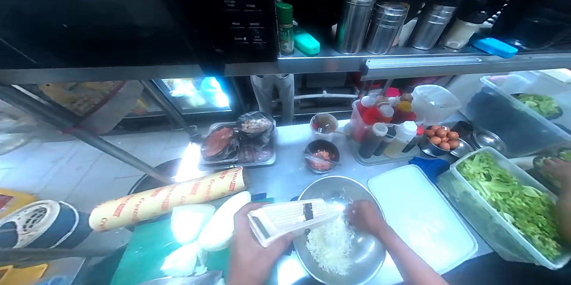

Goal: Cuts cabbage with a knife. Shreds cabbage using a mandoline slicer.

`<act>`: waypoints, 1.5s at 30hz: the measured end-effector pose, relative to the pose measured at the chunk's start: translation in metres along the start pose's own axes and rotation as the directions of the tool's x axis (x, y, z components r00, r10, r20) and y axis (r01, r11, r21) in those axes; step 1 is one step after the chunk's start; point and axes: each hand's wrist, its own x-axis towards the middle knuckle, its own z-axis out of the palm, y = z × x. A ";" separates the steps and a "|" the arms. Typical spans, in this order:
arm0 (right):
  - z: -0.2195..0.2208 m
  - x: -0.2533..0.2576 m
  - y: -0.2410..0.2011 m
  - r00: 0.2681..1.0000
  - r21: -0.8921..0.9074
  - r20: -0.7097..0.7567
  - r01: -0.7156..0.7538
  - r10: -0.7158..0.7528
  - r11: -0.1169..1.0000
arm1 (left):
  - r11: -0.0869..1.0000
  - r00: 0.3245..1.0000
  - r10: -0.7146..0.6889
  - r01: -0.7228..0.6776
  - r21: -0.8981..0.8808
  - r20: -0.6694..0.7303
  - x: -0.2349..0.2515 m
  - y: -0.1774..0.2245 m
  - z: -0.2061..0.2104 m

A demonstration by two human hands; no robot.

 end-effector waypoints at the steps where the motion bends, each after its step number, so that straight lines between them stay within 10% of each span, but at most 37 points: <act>1: 0.006 -0.003 -0.007 0.999 -0.236 0.032 -0.020 0.028 0.972 | 1.000 1.000 0.001 -0.001 -0.005 0.002 0.000 0.001 0.000; 7: 0.038 -0.002 -0.009 0.996 -0.546 -0.026 -0.081 0.080 0.834 | 0.999 0.999 -0.028 0.028 -0.021 -0.018 -0.006 0.000 -0.007; 11: 0.013 -0.001 0.004 0.992 0.103 -0.090 -0.081 0.091 0.991 | 0.999 0.999 -0.039 0.039 -0.017 -0.027 -0.008 0.002 -0.012; 14: -0.002 -0.017 0.010 0.990 0.879 0.074 -0.120 0.117 0.462 | 0.998 0.998 -0.057 0.055 -0.043 -0.039 -0.008 0.002 -0.014; 17: 0.000 -0.030 0.023 0.986 0.980 0.160 -0.164 -0.049 -0.109 | 0.997 0.998 -0.055 0.053 -0.059 -0.038 -0.006 0.002 -0.011; 20: 0.007 -0.030 0.026 0.978 0.926 0.165 -0.197 -0.125 -0.323 | 0.998 0.999 -0.036 0.034 -0.056 -0.030 -0.003 0.002 -0.006; 22: 0.008 -0.027 0.024 0.984 0.963 0.165 -0.176 -0.071 -0.205 | 0.997 0.999 -0.028 0.027 -0.066 -0.017 -0.002 0.001 -0.004; 25: 0.002 -0.023 0.016 0.983 0.917 0.174 -0.185 0.061 0.354 | 0.998 0.999 -0.033 0.032 -0.055 -0.008 0.000 0.003 -0.001; 28: 0.009 -0.016 0.018 0.990 0.301 0.129 -0.099 0.063 0.948 | 0.999 1.000 -0.028 0.027 -0.039 -0.012 0.000 0.005 -0.002; 31: 0.024 -0.021 0.004 0.980 -0.265 0.181 -0.030 0.080 0.964 | 0.999 1.000 -0.026 0.026 -0.026 -0.011 -0.002 0.002 -0.003; 34: 0.038 -0.029 -0.008 0.969 -0.460 0.202 -0.032 0.140 0.887 | 0.999 0.999 -0.043 0.043 -0.027 -0.017 -0.006 -0.001 -0.004; 39: 0.025 -0.026 -0.006 0.962 -0.393 0.240 -0.027 0.131 0.919 | 0.998 0.998 -0.050 0.050 -0.032 -0.027 -0.007 -0.006 -0.008; 45: -0.010 -0.018 -0.004 0.996 -0.162 -0.041 -0.088 0.083 0.983 | 0.998 0.997 -0.062 0.061 -0.027 -0.034 -0.006 -0.007 -0.007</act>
